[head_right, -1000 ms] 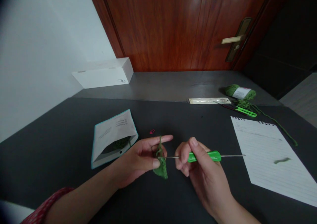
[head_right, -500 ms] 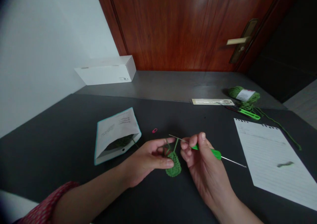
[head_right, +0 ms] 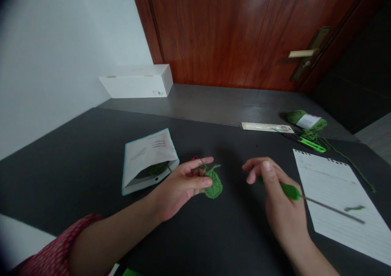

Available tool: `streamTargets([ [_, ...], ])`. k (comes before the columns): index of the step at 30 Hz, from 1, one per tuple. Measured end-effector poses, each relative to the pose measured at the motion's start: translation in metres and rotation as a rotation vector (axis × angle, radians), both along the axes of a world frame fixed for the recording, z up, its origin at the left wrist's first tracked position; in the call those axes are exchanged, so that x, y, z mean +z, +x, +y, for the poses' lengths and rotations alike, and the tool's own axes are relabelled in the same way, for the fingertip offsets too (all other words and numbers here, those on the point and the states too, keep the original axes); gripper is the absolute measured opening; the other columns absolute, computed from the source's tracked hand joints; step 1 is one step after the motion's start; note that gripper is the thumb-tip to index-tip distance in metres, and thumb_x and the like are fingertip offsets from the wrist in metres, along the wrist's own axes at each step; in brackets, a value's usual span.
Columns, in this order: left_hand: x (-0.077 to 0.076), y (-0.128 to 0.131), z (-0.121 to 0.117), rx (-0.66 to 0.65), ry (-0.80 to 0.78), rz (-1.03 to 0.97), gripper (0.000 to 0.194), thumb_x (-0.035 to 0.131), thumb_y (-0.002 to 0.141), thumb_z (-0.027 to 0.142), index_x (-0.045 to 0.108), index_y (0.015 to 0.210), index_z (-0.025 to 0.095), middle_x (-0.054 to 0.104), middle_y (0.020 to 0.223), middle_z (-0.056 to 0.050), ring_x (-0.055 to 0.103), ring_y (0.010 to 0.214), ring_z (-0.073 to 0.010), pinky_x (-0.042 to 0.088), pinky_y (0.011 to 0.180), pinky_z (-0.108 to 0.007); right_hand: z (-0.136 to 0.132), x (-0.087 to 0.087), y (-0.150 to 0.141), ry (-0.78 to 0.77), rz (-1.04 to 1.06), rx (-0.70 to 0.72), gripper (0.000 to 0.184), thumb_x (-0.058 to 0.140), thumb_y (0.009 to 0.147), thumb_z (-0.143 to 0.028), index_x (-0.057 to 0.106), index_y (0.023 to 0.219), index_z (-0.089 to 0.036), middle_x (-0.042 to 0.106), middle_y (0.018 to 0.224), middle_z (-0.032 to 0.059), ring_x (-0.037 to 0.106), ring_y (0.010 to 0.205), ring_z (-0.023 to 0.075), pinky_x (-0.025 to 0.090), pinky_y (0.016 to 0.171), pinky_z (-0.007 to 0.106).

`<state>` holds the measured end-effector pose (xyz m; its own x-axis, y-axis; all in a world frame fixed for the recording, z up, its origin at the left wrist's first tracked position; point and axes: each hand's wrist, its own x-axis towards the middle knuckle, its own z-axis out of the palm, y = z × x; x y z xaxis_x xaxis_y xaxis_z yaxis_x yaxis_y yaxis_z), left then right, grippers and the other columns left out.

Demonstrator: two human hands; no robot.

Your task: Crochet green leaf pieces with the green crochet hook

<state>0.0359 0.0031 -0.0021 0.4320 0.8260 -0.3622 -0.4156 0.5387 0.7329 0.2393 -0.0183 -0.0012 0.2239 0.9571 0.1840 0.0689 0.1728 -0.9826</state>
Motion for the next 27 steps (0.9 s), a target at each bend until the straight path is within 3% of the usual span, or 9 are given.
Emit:
streamTargets([
  [3,0.002,0.001,0.000,0.064,-0.020,-0.136,0.057,0.075,0.069,0.004,0.056,0.122,0.010,0.067,0.086,-0.003,0.064,0.083,-0.0153,0.045,0.086,-0.034,-0.004,-0.003,-0.007,-0.086,-0.112,0.083,0.032,0.058,0.089,-0.050,0.067,0.075,-0.023,0.065,0.078,0.0037,0.055,0.067,0.0182,0.040,0.062,0.030],
  [6,0.002,0.003,-0.001,0.113,0.033,-0.186,0.059,0.077,0.068,0.005,0.055,0.123,0.010,0.067,0.084,-0.002,0.063,0.080,-0.0133,0.044,0.085,-0.031,-0.007,-0.010,-0.020,-0.264,0.052,0.283,0.035,0.054,0.091,-0.054,0.066,0.087,-0.021,0.062,0.069,0.0005,0.034,0.040,0.0078,0.029,0.044,0.027],
  [11,0.001,0.003,-0.002,0.146,0.113,-0.124,0.067,0.079,0.066,0.007,0.053,0.128,0.012,0.066,0.080,0.001,0.061,0.077,-0.0114,0.041,0.086,-0.030,-0.008,-0.016,-0.032,-0.450,0.214,0.346,0.035,0.079,0.072,-0.048,0.061,0.072,-0.018,0.041,0.054,-0.0063,0.026,0.045,0.0059,0.014,0.043,0.024],
  [14,0.001,0.002,-0.001,0.134,0.110,-0.093,0.061,0.080,0.068,0.013,0.057,0.125,0.013,0.066,0.082,0.000,0.061,0.080,-0.0133,0.042,0.087,-0.032,-0.007,-0.015,-0.030,-0.467,0.231,0.347,0.036,0.081,0.071,-0.045,0.057,0.068,-0.018,0.031,0.051,-0.0090,0.021,0.046,0.0059,0.012,0.045,0.024],
  [18,0.003,-0.002,0.004,0.135,0.121,-0.008,0.052,0.079,0.073,0.025,0.062,0.120,0.011,0.066,0.085,-0.003,0.061,0.085,-0.0155,0.043,0.088,-0.035,-0.007,-0.012,-0.027,-0.486,0.284,0.378,0.037,0.080,0.071,-0.042,0.054,0.063,-0.017,0.028,0.049,-0.0097,0.017,0.047,0.0056,0.012,0.044,0.024],
  [27,0.008,-0.010,0.012,0.000,0.248,0.198,0.065,0.084,0.066,0.029,0.062,0.126,0.016,0.066,0.077,0.000,0.061,0.078,-0.0143,0.043,0.086,-0.034,-0.007,-0.006,-0.025,-0.580,0.354,0.411,0.035,0.084,0.065,-0.034,0.053,0.061,-0.017,0.030,0.048,-0.0101,0.014,0.046,0.0051,0.010,0.042,0.023],
])
